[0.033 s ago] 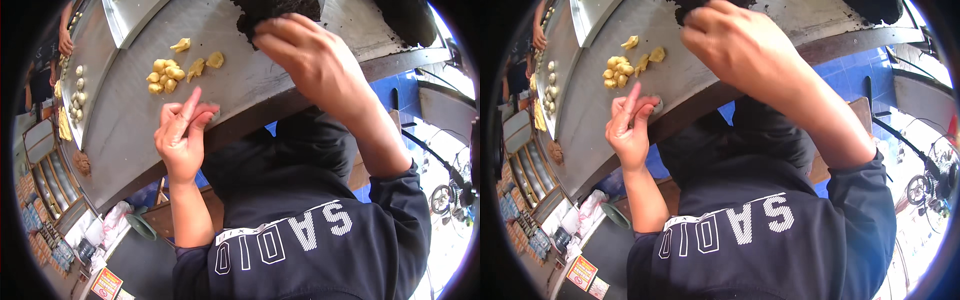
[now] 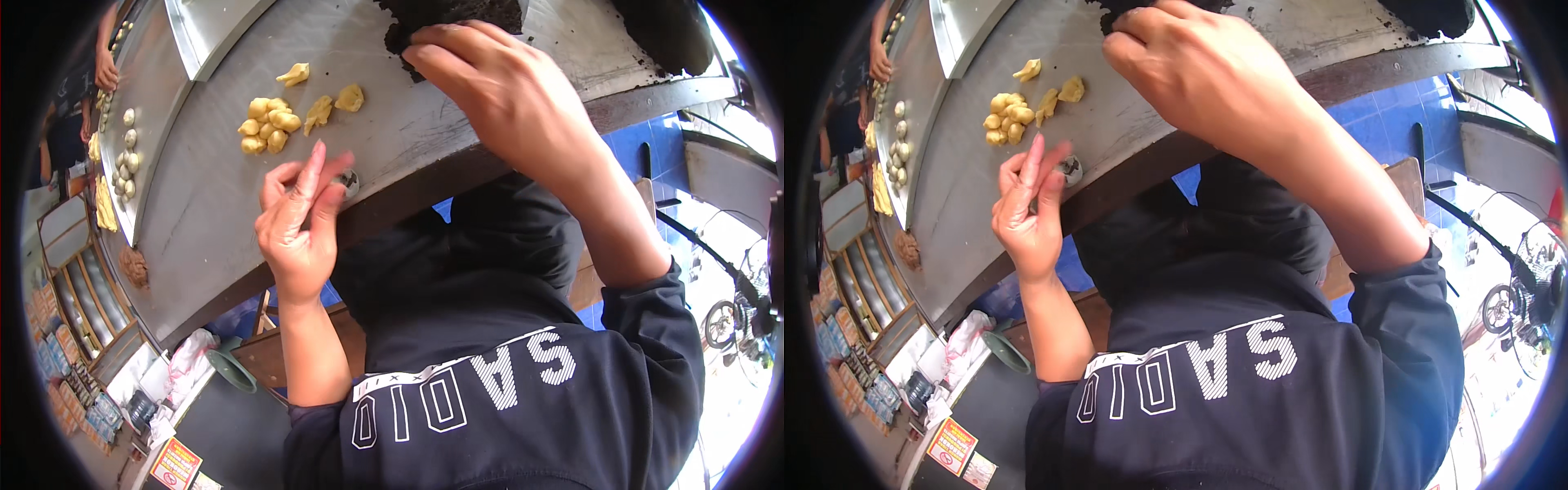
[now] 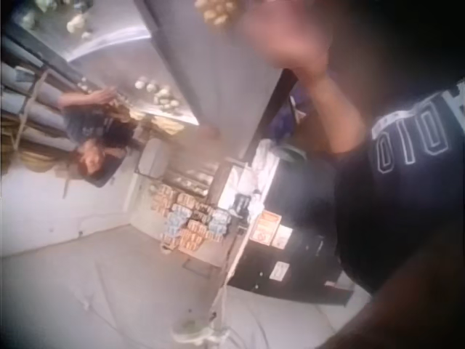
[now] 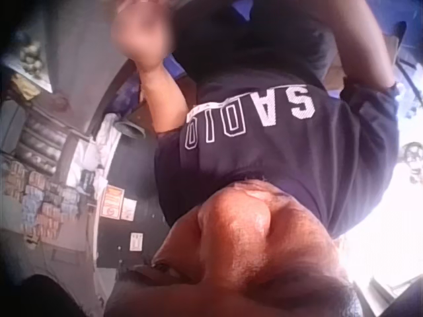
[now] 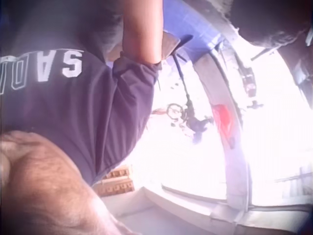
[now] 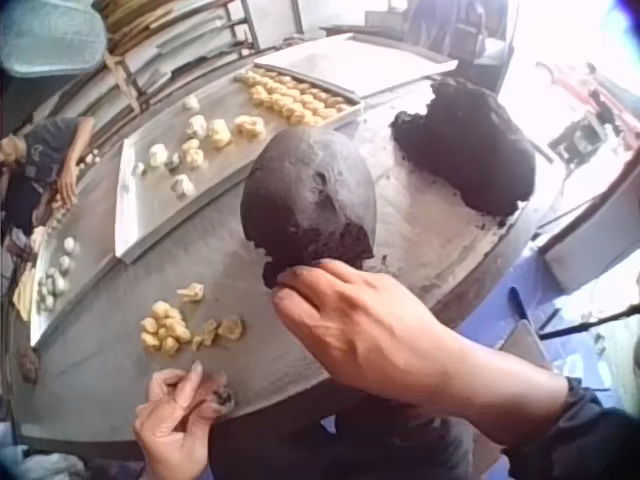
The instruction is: The person takes a small piece of light-colored dough and presses a small piece of dark dough into the center, wrapping the light dough around it to form a filled ball.
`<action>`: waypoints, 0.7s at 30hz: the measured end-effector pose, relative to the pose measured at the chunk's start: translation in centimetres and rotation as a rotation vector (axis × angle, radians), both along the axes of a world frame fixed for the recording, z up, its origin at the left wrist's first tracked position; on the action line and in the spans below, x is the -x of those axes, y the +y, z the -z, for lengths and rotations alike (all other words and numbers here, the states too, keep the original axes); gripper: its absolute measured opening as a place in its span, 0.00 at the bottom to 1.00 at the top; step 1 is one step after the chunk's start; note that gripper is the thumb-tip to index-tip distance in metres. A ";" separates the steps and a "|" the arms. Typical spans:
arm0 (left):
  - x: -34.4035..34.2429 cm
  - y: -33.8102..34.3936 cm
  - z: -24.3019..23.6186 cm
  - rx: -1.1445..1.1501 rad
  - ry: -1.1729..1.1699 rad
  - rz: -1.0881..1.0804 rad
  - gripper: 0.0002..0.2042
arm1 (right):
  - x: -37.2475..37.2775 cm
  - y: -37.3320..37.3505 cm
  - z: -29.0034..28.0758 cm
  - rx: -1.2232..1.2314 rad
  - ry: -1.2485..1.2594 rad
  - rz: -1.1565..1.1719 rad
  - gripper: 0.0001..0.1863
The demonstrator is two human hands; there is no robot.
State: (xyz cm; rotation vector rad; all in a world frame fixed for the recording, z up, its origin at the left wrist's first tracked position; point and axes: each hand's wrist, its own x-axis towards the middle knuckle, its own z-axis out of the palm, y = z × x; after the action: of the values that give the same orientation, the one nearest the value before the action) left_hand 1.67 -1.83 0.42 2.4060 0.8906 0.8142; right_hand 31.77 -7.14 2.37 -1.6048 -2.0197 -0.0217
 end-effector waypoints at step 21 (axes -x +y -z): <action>-1.0 2.8 -3.9 0.570 -0.010 -0.124 0.07 | -0.6 -1.5 1.6 -0.060 0.085 0.021 0.15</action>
State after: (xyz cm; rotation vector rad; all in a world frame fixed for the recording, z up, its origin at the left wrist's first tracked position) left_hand 2.64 1.01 4.34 1.8628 1.1013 0.5200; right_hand 32.37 -8.65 0.77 -1.5637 -1.9194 -0.0211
